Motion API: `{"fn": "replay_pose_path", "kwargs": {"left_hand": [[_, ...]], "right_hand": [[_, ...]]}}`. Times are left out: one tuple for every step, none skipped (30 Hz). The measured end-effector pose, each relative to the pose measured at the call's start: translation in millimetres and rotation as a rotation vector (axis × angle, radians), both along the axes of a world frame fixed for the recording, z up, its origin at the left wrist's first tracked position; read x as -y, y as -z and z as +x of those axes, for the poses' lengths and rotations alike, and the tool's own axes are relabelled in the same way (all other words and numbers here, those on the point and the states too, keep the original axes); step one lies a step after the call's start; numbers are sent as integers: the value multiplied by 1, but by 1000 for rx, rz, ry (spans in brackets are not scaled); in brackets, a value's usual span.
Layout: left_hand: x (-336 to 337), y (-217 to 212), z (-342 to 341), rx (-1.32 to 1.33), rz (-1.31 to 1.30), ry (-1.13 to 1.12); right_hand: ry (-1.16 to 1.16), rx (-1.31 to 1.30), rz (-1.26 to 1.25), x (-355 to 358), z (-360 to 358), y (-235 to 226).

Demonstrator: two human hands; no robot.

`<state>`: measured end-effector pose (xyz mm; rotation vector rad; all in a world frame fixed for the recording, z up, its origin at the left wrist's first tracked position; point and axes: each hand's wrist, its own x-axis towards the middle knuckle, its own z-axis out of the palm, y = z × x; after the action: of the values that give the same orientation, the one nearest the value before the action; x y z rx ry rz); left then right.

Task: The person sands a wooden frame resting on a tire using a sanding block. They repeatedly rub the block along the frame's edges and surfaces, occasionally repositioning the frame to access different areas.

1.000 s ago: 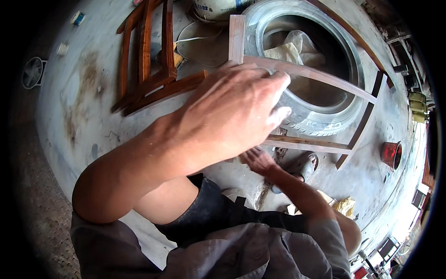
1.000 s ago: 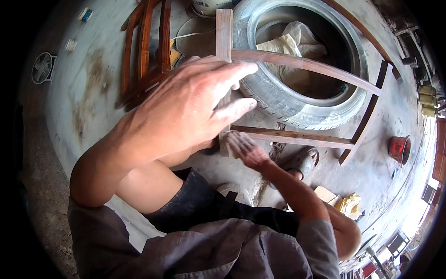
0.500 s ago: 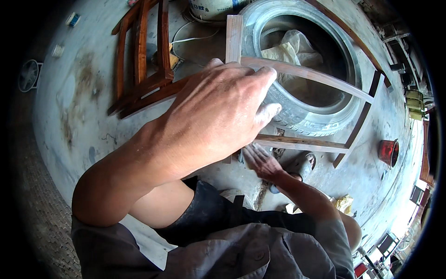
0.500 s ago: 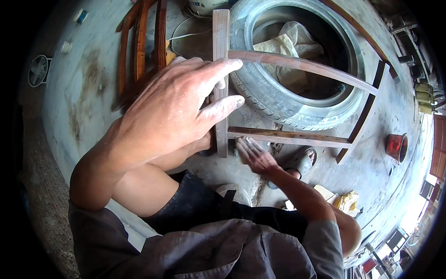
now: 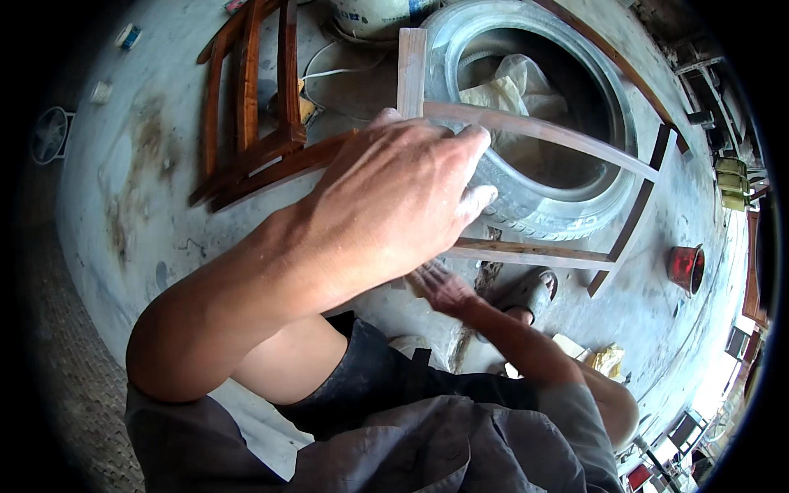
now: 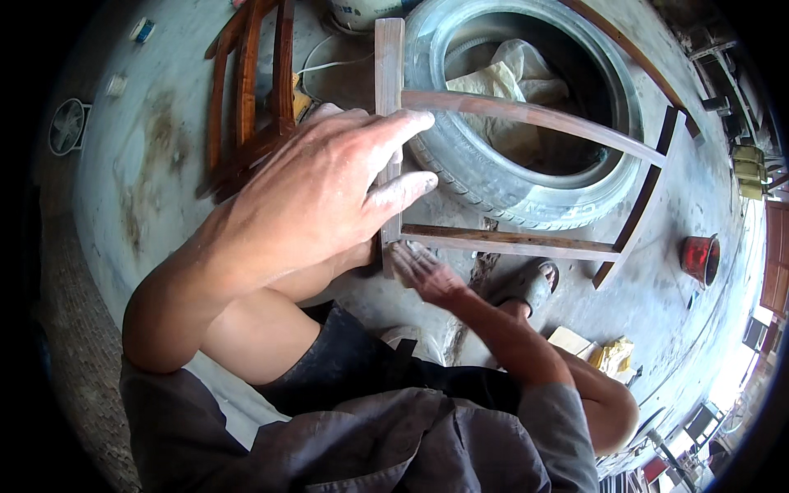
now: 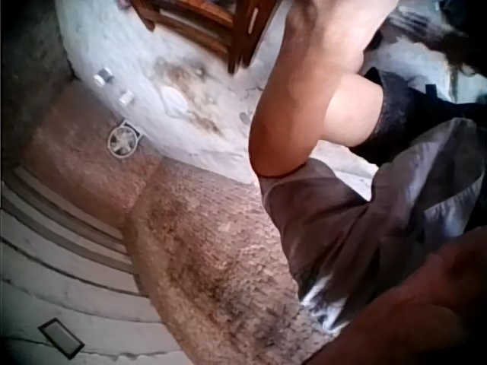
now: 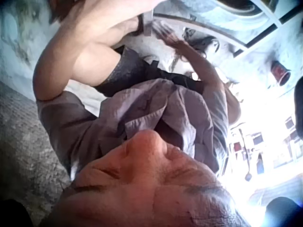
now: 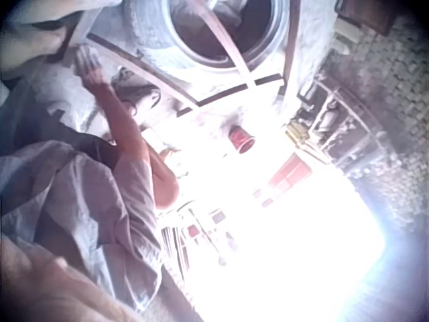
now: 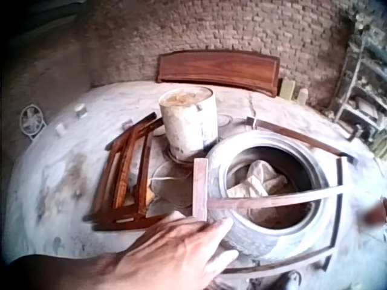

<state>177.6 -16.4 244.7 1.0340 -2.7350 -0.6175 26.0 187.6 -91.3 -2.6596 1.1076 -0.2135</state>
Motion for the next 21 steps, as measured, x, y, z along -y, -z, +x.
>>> {"fn": "replay_pose_path", "kwargs": {"left_hand": [[0,3,-1,-21,17,10],[1,5,1,-26,39,1],[1,5,5,-32,58,-12],[2,5,9,-37,78,-25],[2,5,11,-43,97,-38],[1,0,4,-37,67,-30],[1,-2,-2,-41,27,-1],[-1,-1,-6,-39,-12,21],[-2,1,-12,-46,-52,49],[-3,1,-16,-26,-20,44],[0,-2,-23,46,128,25],[-1,-1,-15,87,166,-11],[-1,-1,-5,119,196,-43],[-1,0,5,89,125,-32],[2,-1,7,148,155,-68],[2,5,13,73,66,-53],[1,4,16,-1,-36,-38],[1,2,16,24,35,-35],[1,-3,18,68,110,-44],[-5,3,17,69,104,-61],[-6,1,18,13,99,-22]], "right_hand": [[-23,-55,-4,-4,-13,0],[13,-3,7,-5,-30,-1],[32,30,52,-8,-47,-9],[39,-39,-13,-11,-44,-11],[47,-109,-79,-14,-36,-12],[67,-115,-22,-13,-23,-10],[80,-62,75,-7,-5,-7],[100,-32,130,4,22,-11],[128,-9,184,12,31,-13],[155,-11,152,5,20,-2],[182,-15,120,-2,8,9],[167,-167,138,-5,-12,-3],[163,-287,55,-18,-46,-13],[287,-257,178,-32,-80,-17],[435,-232,293,-49,-119,-21],[582,-200,387,-66,-156,-25],[545,-268,156,-84,-199,-14],[598,-234,121,-82,-206,-19],[638,-183,94,-73,-199,-27],[708,-38,94,-69,-175,-30],[681,-80,194,-50,-123,-55]]}}
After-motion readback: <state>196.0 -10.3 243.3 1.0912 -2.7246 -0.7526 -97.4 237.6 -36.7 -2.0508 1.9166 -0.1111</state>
